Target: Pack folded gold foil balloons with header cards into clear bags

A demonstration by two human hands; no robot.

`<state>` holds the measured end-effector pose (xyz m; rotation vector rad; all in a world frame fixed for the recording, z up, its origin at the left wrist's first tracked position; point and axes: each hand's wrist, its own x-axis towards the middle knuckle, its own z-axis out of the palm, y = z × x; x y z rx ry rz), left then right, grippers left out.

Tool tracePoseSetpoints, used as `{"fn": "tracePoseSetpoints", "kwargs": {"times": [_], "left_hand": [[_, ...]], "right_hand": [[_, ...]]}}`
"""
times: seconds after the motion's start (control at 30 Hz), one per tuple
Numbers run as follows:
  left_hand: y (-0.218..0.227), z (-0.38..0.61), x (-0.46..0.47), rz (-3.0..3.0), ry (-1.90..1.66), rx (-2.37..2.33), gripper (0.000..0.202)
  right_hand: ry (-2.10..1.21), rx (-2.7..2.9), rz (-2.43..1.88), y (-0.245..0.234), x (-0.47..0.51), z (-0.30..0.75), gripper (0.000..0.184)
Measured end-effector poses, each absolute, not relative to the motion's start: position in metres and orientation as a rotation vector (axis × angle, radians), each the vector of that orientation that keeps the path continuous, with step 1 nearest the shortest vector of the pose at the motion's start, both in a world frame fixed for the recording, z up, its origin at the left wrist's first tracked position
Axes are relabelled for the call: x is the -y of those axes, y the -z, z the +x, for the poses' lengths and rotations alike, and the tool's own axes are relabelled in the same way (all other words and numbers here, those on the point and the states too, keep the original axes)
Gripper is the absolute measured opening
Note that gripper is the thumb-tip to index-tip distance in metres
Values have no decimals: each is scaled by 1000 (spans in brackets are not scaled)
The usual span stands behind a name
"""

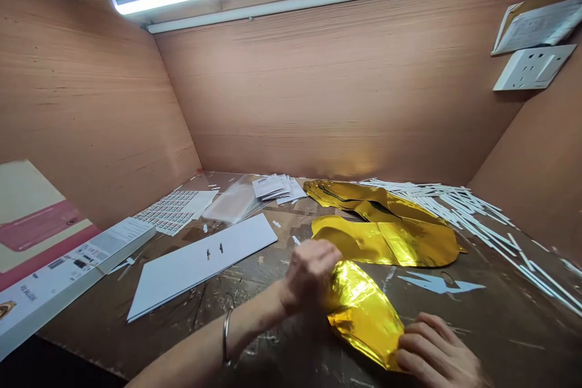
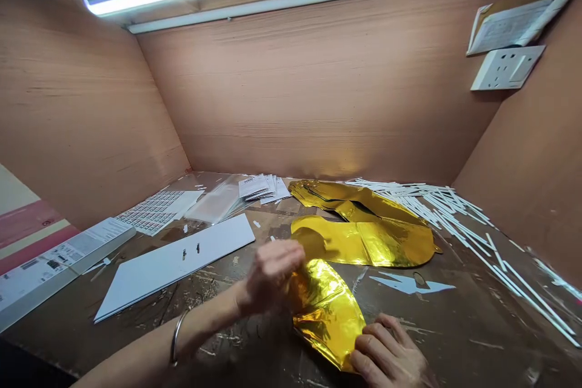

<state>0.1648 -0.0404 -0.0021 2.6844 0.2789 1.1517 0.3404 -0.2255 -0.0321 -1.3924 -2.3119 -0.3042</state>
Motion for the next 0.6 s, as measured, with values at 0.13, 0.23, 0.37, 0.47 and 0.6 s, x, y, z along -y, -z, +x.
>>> {"fn": "tracePoseSetpoints", "kwargs": {"times": [0.13, 0.23, 0.37, 0.47, 0.6], "left_hand": [[34, 166, 80, 3049, -820, -86, 15], [49, 163, 87, 3021, -682, -137, 27], [46, 150, 82, 2852, -580, -142, 33], [37, 138, 78, 2826, -512, -112, 24], [34, 127, 73, 2810, -349, 37, 23]], "right_hand": [[323, 2336, -1335, 25, 223, 337, 23], [267, 2261, -1271, 22, 218, 335, 20], [40, 2149, -1146, 9, 196, 334, 16], [-137, 2172, -1165, -11, 169, 330, 15], [-357, 2198, -1271, -26, 122, 315, 17]]}}
